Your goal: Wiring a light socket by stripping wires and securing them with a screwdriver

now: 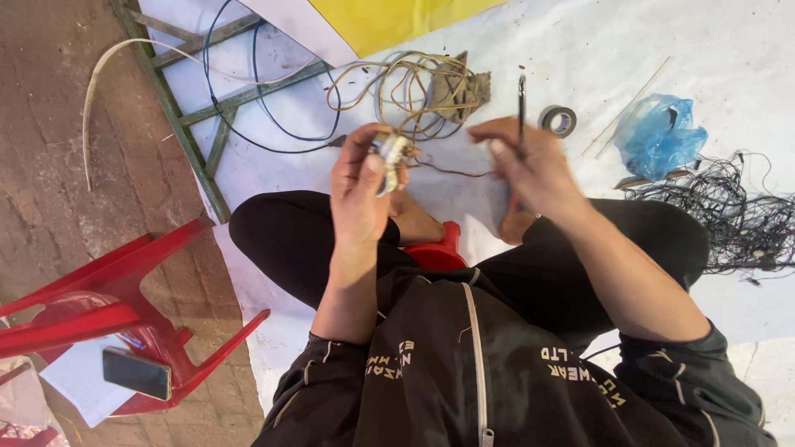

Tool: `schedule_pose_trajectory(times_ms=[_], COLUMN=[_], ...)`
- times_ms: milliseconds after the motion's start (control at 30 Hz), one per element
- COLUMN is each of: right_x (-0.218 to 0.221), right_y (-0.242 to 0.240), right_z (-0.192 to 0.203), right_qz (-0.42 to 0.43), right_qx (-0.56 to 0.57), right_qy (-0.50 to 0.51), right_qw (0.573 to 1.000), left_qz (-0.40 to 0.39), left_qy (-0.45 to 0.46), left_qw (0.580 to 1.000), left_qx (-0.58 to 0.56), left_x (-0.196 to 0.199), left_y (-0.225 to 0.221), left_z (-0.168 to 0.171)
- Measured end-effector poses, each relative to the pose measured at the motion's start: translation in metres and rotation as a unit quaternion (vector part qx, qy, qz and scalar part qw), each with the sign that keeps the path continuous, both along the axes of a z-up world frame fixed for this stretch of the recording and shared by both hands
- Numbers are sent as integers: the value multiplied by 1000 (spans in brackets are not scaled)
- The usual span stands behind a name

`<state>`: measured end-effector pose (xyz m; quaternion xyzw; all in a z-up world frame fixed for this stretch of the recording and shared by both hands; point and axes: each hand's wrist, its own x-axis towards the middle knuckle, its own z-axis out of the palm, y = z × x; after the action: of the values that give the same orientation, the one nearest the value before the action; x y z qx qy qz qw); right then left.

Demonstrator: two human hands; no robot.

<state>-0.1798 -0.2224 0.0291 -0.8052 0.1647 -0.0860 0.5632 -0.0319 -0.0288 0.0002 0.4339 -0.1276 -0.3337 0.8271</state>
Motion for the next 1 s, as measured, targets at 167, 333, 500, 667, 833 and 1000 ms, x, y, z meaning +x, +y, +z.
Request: schedule_pose_trajectory(times_ms=[167, 333, 500, 667, 833, 1000], right_x=[8, 11, -1, 9, 13, 15], right_y=[26, 34, 34, 27, 25, 27], right_z=[-26, -17, -17, 3, 11, 20], right_qz=[60, 20, -83, -88, -89, -74], right_qx=[182, 181, 42, 76, 40, -60], right_qy=[-37, -35, 158, -39, -108, -151], right_qw=[981, 983, 983, 992, 989, 984], left_qz=[-14, -11, -28, -65, -68, -74], left_qy=[-8, -43, -50, -87, -84, -57], left_qw=[1000, 998, 996, 990, 990, 993], left_qx=[-9, 38, 72, 87, 88, 77], left_x=[-15, -15, -14, -8, -13, -15], left_y=[-14, -10, -8, -8, -12, -14], left_z=[-4, -8, -6, -7, -6, -7])
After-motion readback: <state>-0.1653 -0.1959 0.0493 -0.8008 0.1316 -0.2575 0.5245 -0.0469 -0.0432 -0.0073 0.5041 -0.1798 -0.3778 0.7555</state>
